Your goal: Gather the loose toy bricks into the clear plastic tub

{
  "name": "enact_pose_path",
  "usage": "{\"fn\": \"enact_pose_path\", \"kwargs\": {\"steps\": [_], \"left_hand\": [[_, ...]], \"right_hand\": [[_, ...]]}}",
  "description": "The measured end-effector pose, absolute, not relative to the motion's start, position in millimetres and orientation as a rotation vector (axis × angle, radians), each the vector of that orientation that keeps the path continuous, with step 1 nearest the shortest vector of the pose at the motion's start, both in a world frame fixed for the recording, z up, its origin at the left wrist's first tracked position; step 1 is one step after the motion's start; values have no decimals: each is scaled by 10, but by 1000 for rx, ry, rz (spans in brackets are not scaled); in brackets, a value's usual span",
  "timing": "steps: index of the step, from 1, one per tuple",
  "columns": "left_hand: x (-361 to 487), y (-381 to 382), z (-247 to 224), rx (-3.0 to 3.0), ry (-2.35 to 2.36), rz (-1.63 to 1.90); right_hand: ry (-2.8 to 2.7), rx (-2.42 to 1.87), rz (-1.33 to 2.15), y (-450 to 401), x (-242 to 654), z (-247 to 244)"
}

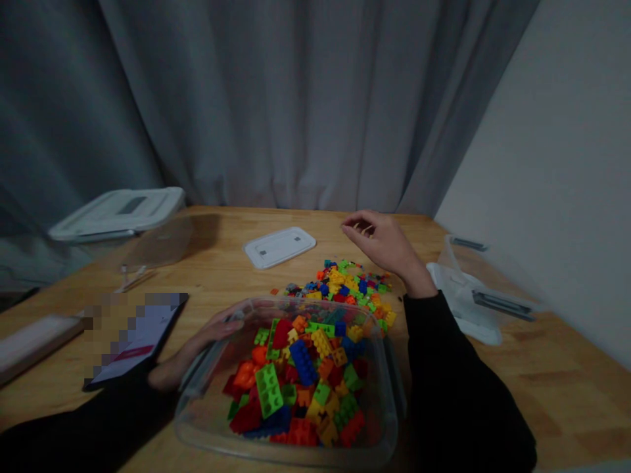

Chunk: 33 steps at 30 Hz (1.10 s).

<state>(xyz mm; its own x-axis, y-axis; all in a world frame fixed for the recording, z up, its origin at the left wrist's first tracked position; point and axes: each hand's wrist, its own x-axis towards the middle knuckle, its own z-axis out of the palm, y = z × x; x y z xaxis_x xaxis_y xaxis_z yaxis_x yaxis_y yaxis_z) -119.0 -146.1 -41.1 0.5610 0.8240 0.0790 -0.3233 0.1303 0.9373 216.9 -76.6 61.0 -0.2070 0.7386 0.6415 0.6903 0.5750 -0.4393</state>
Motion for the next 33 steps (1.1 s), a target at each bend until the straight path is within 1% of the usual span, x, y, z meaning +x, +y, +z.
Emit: {"fn": "enact_pose_path", "kwargs": {"steps": [5, 7, 12, 18, 23, 33], "left_hand": [[-1219, -1427, -497, 1171, 480, 865], [-1232, -1421, -518, 1163, 470, 848], [-1232, -1448, -465, 1146, 491, 830], [-1258, -1409, -540, 1134, 515, 867], [-1290, -1407, -548, 1167, 560, 862], [-1263, -1403, -540, 1202, 522, 851]], "right_hand": [[-2011, -1267, 161, -280, 2349, 134], [-2015, -1297, 142, -154, 2377, -39], [-2144, -1388, 30, 0, 2361, -369], [-2269, -1434, 15, 115, 2367, -696], [-2343, -1503, 62, 166, 2403, -809], [-2358, -1648, 95, 139, 2448, -727]]}}
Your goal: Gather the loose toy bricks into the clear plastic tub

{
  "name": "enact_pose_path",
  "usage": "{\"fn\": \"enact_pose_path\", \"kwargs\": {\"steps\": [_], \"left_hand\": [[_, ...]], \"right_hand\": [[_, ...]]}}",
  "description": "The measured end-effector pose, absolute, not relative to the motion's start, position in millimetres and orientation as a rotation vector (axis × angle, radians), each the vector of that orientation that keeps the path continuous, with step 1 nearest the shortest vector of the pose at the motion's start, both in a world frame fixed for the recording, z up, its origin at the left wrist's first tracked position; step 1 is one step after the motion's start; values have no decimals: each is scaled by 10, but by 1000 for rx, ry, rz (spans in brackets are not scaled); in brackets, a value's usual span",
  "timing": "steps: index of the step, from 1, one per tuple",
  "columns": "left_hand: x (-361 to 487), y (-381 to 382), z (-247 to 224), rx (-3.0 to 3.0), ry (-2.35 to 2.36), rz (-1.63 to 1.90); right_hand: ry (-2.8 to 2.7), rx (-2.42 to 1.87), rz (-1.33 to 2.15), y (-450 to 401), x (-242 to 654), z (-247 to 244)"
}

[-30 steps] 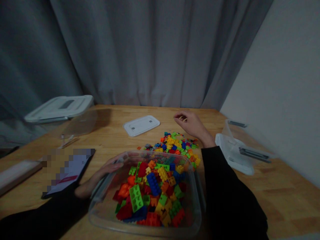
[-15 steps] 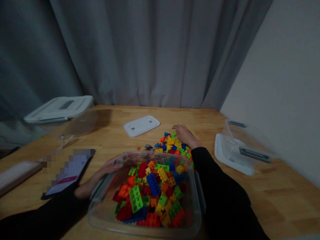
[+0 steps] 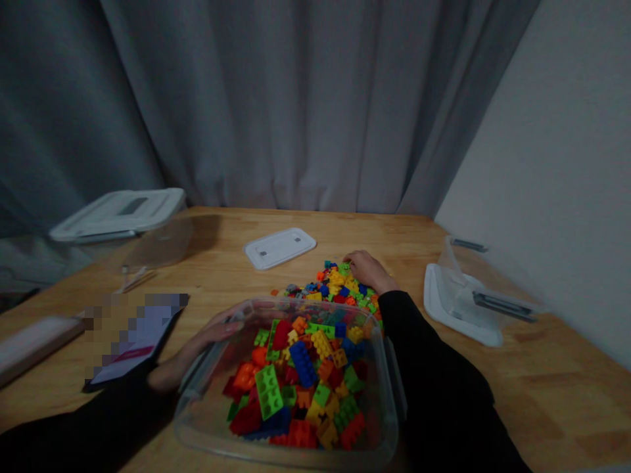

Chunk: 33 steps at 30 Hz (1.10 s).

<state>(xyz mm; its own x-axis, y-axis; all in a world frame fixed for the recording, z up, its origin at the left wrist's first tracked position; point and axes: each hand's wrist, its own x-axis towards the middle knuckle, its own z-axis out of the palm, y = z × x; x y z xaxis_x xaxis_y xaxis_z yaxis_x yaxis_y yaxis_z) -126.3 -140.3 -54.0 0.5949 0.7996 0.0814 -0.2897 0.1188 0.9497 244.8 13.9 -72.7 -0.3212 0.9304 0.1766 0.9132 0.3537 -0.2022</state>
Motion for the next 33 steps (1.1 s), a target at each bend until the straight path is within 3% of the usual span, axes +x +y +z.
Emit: {"fn": "enact_pose_path", "kwargs": {"steps": [9, 33], "left_hand": [[-1206, -1485, -356, 1143, 564, 868], [-1260, -1421, -532, 1209, 486, 856]], "right_hand": [[-2345, -1688, 103, 111, 2450, -690], [-2325, -1740, 82, 51, 2478, -630]]}}
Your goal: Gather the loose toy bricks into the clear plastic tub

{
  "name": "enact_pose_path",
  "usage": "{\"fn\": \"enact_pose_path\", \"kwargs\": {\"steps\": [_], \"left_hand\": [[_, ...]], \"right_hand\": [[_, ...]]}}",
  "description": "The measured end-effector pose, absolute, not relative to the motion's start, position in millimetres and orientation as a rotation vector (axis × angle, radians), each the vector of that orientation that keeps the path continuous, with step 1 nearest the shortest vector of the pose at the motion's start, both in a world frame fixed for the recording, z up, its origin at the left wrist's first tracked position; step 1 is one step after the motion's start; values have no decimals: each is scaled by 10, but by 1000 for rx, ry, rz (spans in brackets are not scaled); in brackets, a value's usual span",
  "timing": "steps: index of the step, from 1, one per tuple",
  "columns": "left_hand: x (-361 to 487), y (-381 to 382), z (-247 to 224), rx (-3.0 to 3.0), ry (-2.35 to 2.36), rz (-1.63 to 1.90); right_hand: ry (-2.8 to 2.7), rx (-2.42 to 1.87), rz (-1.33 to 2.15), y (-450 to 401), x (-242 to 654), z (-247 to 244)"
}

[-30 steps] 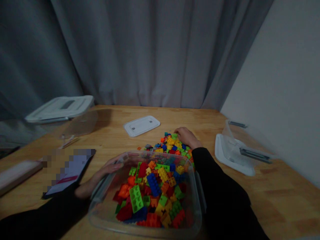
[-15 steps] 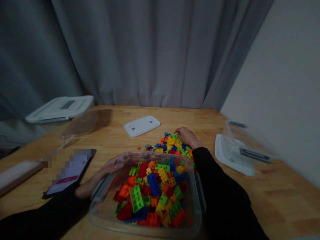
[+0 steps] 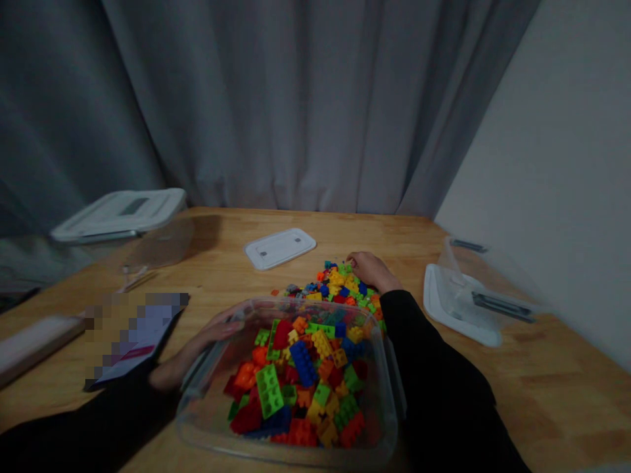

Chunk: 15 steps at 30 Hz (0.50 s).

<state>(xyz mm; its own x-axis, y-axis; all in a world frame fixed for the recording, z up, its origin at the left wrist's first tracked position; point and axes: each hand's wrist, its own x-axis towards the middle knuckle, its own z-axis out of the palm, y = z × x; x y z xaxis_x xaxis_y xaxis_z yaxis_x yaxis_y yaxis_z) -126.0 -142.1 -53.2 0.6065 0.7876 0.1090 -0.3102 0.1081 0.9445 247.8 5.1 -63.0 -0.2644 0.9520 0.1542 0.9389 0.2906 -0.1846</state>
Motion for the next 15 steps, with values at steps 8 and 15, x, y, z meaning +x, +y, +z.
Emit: {"fn": "enact_pose_path", "kwargs": {"steps": [8, 15], "left_hand": [[-1262, -1431, -538, 1180, 497, 861], [-1255, -1449, -486, 1181, 526, 845]], "right_hand": [[-2303, -1748, 101, 64, 2484, -646], [-2288, -1719, 141, 82, 2517, -635]]}}
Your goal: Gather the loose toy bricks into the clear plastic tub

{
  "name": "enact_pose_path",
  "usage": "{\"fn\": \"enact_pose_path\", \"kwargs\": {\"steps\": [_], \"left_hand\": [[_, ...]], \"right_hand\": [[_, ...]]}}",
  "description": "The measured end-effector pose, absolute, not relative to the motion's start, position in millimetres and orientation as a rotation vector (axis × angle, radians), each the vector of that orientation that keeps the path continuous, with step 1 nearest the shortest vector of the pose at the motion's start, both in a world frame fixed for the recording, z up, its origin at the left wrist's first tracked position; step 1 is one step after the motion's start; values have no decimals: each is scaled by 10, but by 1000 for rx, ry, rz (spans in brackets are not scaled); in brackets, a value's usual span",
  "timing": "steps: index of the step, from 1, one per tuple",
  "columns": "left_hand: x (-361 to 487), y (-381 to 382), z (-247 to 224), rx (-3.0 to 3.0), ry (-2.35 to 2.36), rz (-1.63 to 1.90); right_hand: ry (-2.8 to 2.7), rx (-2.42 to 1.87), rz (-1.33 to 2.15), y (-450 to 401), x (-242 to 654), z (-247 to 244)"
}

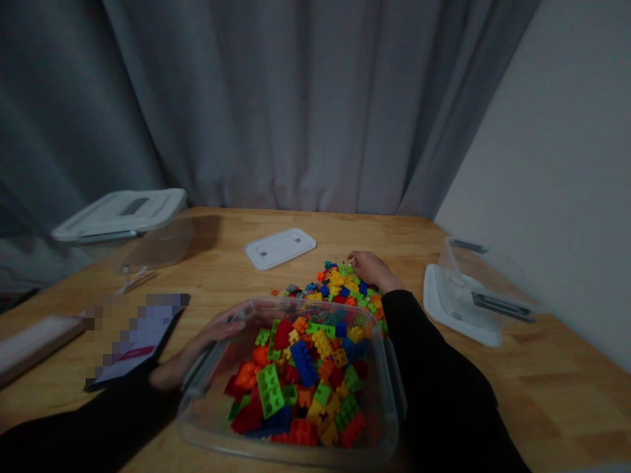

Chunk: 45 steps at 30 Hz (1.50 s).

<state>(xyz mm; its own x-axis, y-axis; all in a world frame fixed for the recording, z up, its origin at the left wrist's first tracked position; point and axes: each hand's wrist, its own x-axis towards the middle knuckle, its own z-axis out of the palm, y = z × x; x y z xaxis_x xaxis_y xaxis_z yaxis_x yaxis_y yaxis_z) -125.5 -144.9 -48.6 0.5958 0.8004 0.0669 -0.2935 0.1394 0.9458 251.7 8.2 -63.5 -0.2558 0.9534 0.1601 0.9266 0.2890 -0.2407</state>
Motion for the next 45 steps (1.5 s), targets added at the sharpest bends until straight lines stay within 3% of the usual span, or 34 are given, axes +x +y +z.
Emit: {"fn": "enact_pose_path", "kwargs": {"steps": [45], "left_hand": [[-1220, -1457, -420, 1167, 499, 852]], "right_hand": [[-2309, -1753, 228, 6, 2547, -506]]}}
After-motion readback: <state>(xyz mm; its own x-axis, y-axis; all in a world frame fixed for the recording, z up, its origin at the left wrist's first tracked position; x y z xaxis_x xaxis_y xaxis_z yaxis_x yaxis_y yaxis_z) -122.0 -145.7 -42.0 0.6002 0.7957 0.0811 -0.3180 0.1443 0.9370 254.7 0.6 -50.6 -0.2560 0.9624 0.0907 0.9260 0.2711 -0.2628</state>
